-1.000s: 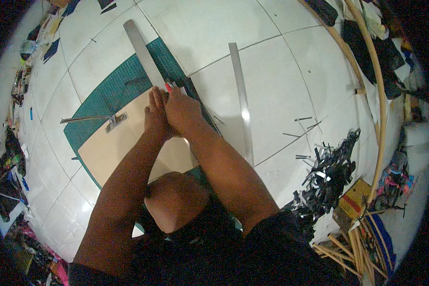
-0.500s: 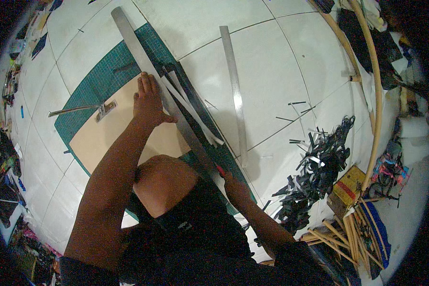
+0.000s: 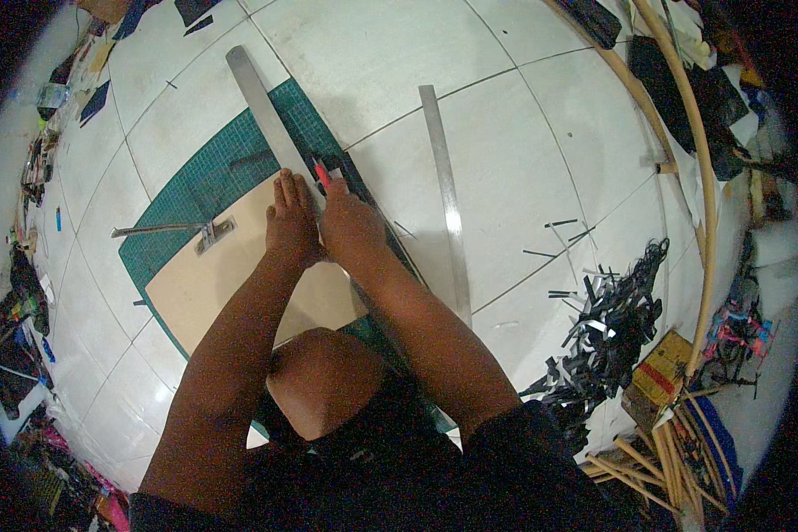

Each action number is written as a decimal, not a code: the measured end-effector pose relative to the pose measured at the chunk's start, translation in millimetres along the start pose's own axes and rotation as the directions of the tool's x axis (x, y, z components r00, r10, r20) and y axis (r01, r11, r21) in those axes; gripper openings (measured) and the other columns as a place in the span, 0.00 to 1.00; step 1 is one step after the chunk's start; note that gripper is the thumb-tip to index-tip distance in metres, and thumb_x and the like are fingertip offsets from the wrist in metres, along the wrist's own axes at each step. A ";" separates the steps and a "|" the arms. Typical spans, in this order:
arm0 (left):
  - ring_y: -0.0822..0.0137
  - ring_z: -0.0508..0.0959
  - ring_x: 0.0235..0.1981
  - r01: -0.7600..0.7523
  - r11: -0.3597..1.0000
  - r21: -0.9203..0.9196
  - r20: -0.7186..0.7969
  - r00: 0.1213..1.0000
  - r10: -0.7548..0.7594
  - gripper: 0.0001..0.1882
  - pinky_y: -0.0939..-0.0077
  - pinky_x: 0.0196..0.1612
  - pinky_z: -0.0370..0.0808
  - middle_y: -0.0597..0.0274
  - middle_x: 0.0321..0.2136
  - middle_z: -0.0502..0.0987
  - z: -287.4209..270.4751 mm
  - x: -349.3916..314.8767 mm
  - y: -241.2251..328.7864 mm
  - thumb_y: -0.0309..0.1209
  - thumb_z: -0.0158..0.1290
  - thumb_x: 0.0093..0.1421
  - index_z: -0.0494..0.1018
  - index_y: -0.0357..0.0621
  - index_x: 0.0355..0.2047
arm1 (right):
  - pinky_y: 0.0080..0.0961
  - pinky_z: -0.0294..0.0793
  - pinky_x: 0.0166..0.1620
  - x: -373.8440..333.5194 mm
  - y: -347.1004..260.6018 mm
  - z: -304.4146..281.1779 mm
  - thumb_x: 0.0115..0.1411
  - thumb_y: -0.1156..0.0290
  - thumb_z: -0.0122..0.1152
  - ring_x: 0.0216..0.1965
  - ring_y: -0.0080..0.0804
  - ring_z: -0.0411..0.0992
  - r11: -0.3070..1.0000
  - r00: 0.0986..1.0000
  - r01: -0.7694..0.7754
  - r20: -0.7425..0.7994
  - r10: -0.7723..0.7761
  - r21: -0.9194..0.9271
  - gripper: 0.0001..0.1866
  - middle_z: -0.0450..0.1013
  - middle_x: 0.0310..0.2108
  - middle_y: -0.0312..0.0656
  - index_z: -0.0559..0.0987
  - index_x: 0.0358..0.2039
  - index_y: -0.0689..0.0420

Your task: The person measures and cuts strips of material using a ruler and a utility knife, then sorts and moves sheets of material before starting to work on another piece.

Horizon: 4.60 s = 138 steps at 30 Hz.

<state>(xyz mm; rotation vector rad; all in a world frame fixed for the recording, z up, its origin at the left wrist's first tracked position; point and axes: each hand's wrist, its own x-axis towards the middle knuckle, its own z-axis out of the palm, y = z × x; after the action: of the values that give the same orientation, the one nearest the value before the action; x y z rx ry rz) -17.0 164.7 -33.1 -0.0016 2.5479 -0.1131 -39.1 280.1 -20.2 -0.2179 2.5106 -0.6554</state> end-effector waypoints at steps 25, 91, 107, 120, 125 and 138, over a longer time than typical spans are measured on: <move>0.41 0.49 0.70 -0.009 1.000 -0.027 0.012 1.000 0.009 0.80 0.51 0.60 0.68 0.30 0.68 0.42 -8.5 -3.1 2.2 0.65 0.72 0.26 0.44 0.24 0.67 | 0.56 0.72 0.41 -254.6 127.3 28.3 0.68 0.68 0.41 0.39 0.63 0.76 0.930 0.824 -0.342 0.432 0.366 -0.137 0.10 0.76 0.37 0.63 0.63 0.44 0.61; 0.45 0.44 0.72 0.018 1.000 0.001 0.025 1.000 -0.018 0.80 0.55 0.63 0.64 0.36 0.70 0.39 2.8 4.8 4.4 0.67 0.70 0.29 0.40 0.31 0.69 | 0.51 0.75 0.46 15.0 -18.6 -20.8 0.64 0.69 0.48 0.42 0.60 0.77 1.000 0.980 0.004 0.200 0.002 -0.029 0.16 0.77 0.39 0.64 0.63 0.47 0.67; 0.42 0.46 0.71 -0.010 0.999 -0.043 0.058 0.998 0.012 0.81 0.54 0.63 0.65 0.31 0.69 0.40 -12.7 -5.7 6.3 0.65 0.71 0.27 0.40 0.26 0.68 | 0.57 0.73 0.39 -283.5 153.6 37.6 0.67 0.69 0.42 0.37 0.64 0.76 0.967 0.914 -0.250 0.318 0.252 -0.048 0.11 0.76 0.35 0.63 0.63 0.47 0.59; 0.44 0.46 0.72 0.022 1.000 0.013 0.076 0.997 -0.023 0.79 0.57 0.63 0.65 0.35 0.70 0.39 -9.0 -0.9 4.4 0.63 0.72 0.30 0.39 0.29 0.69 | 0.53 0.75 0.43 -20.2 15.4 0.0 0.63 0.70 0.50 0.40 0.61 0.77 0.995 0.995 -0.090 0.043 0.089 0.034 0.12 0.77 0.35 0.62 0.64 0.43 0.63; 0.42 0.48 0.71 -0.002 0.999 0.036 0.040 0.999 0.000 0.74 0.54 0.61 0.68 0.31 0.69 0.40 -2.5 0.7 -0.4 0.60 0.72 0.34 0.40 0.28 0.68 | 0.48 0.80 0.39 10.4 -13.3 1.0 0.65 0.68 0.50 0.37 0.54 0.80 0.999 0.999 0.026 0.040 -0.024 -0.034 0.12 0.78 0.33 0.58 0.66 0.42 0.63; 0.42 0.48 0.71 -0.002 1.000 0.003 0.041 0.999 0.001 0.80 0.54 0.61 0.68 0.31 0.69 0.41 -5.7 -5.2 0.9 0.66 0.71 0.27 0.41 0.25 0.67 | 0.59 0.71 0.42 -136.6 55.7 -1.4 0.66 0.70 0.39 0.40 0.65 0.76 0.970 0.900 -0.236 0.364 0.239 -0.054 0.12 0.76 0.35 0.65 0.63 0.47 0.61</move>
<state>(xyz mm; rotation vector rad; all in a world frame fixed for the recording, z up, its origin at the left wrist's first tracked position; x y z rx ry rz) -15.8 166.2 -25.6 -0.0009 2.5069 -0.1152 74.5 367.2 15.5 -0.0298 2.1329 -0.4554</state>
